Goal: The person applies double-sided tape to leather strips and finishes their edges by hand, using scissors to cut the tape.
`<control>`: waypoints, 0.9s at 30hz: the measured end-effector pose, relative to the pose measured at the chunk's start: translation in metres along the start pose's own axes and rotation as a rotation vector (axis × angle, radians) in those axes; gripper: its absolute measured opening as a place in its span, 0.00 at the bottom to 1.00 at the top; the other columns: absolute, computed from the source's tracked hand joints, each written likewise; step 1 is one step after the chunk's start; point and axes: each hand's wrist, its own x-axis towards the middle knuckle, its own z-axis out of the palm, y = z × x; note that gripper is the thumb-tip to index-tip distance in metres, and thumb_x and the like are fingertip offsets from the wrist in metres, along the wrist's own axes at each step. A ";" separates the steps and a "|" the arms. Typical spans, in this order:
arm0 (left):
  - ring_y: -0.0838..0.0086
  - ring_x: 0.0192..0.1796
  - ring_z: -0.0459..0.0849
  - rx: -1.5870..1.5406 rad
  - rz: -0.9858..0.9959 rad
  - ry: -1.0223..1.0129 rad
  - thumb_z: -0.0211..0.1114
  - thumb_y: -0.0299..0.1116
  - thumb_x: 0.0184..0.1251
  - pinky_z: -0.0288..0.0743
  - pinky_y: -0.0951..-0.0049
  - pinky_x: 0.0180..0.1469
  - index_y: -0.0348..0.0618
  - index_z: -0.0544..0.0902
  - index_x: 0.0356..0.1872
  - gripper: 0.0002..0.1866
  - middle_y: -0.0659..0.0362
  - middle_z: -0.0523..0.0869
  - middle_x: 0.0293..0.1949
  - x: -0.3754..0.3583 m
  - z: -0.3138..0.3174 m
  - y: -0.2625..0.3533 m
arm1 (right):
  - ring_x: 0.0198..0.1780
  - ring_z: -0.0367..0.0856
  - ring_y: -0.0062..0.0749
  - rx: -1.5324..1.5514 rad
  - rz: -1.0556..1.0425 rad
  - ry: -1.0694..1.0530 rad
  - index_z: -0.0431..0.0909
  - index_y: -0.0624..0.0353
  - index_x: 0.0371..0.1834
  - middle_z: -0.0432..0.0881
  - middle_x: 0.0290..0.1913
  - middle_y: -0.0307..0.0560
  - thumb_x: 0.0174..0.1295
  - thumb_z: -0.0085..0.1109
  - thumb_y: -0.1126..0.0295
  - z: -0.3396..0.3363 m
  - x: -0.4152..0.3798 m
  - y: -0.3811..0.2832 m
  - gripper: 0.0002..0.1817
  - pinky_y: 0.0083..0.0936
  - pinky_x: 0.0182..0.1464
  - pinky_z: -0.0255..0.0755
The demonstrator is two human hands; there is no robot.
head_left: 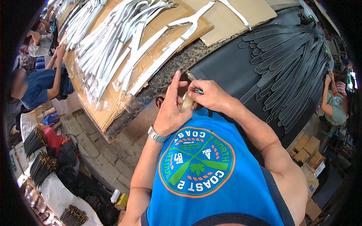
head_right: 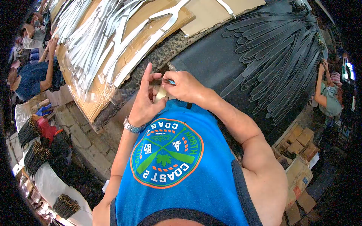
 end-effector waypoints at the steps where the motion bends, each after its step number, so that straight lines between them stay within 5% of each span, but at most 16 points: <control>1: 0.78 0.35 0.79 0.007 0.002 0.005 0.66 0.20 0.55 0.78 0.75 0.44 0.46 0.50 0.83 0.52 0.48 0.72 0.66 -0.001 0.000 -0.003 | 0.32 0.85 0.28 0.035 0.012 0.009 0.80 0.64 0.40 0.84 0.32 0.47 0.68 0.60 0.70 0.000 0.001 0.003 0.08 0.28 0.35 0.78; 3: 0.77 0.36 0.80 0.022 0.008 0.015 0.66 0.21 0.56 0.78 0.74 0.46 0.45 0.52 0.82 0.51 0.48 0.72 0.66 -0.004 -0.001 -0.010 | 0.37 0.87 0.40 0.103 0.036 0.027 0.82 0.64 0.39 0.87 0.34 0.56 0.63 0.62 0.64 -0.001 0.002 0.007 0.12 0.36 0.41 0.78; 6: 0.76 0.37 0.81 0.194 0.106 -0.067 0.65 0.21 0.58 0.78 0.74 0.48 0.45 0.53 0.82 0.48 0.49 0.78 0.59 -0.004 -0.007 -0.023 | 0.33 0.86 0.34 0.097 0.019 0.012 0.81 0.64 0.38 0.86 0.32 0.53 0.65 0.61 0.64 -0.004 0.004 0.004 0.12 0.35 0.37 0.78; 9: 0.76 0.39 0.81 0.098 -0.058 -0.087 0.63 0.21 0.61 0.77 0.75 0.49 0.43 0.55 0.81 0.44 0.54 0.82 0.48 -0.008 -0.005 -0.007 | 0.28 0.85 0.23 0.152 0.080 -0.050 0.77 0.64 0.39 0.81 0.30 0.40 0.72 0.57 0.71 -0.008 0.005 0.002 0.07 0.23 0.30 0.78; 12: 0.78 0.39 0.81 -0.174 -0.089 -0.016 0.61 0.19 0.63 0.77 0.74 0.50 0.42 0.59 0.79 0.41 0.59 0.83 0.39 -0.008 0.002 0.000 | 0.28 0.85 0.23 0.211 0.138 -0.081 0.76 0.63 0.39 0.81 0.31 0.39 0.72 0.56 0.71 -0.010 0.005 0.002 0.06 0.22 0.30 0.79; 21: 0.81 0.39 0.82 -0.238 -0.175 -0.065 0.60 0.17 0.65 0.78 0.80 0.40 0.42 0.62 0.75 0.36 0.52 0.74 0.63 -0.002 -0.009 -0.003 | 0.29 0.86 0.24 0.305 0.122 -0.110 0.76 0.62 0.37 0.81 0.31 0.39 0.72 0.56 0.71 -0.015 -0.003 -0.010 0.06 0.22 0.31 0.80; 27: 0.86 0.39 0.79 -0.182 -0.045 -0.126 0.61 0.19 0.66 0.76 0.81 0.42 0.40 0.76 0.57 0.18 0.56 0.78 0.62 0.001 -0.012 -0.007 | 0.27 0.86 0.26 0.279 0.020 -0.081 0.75 0.62 0.37 0.80 0.30 0.39 0.73 0.55 0.70 -0.020 0.013 -0.001 0.08 0.25 0.28 0.81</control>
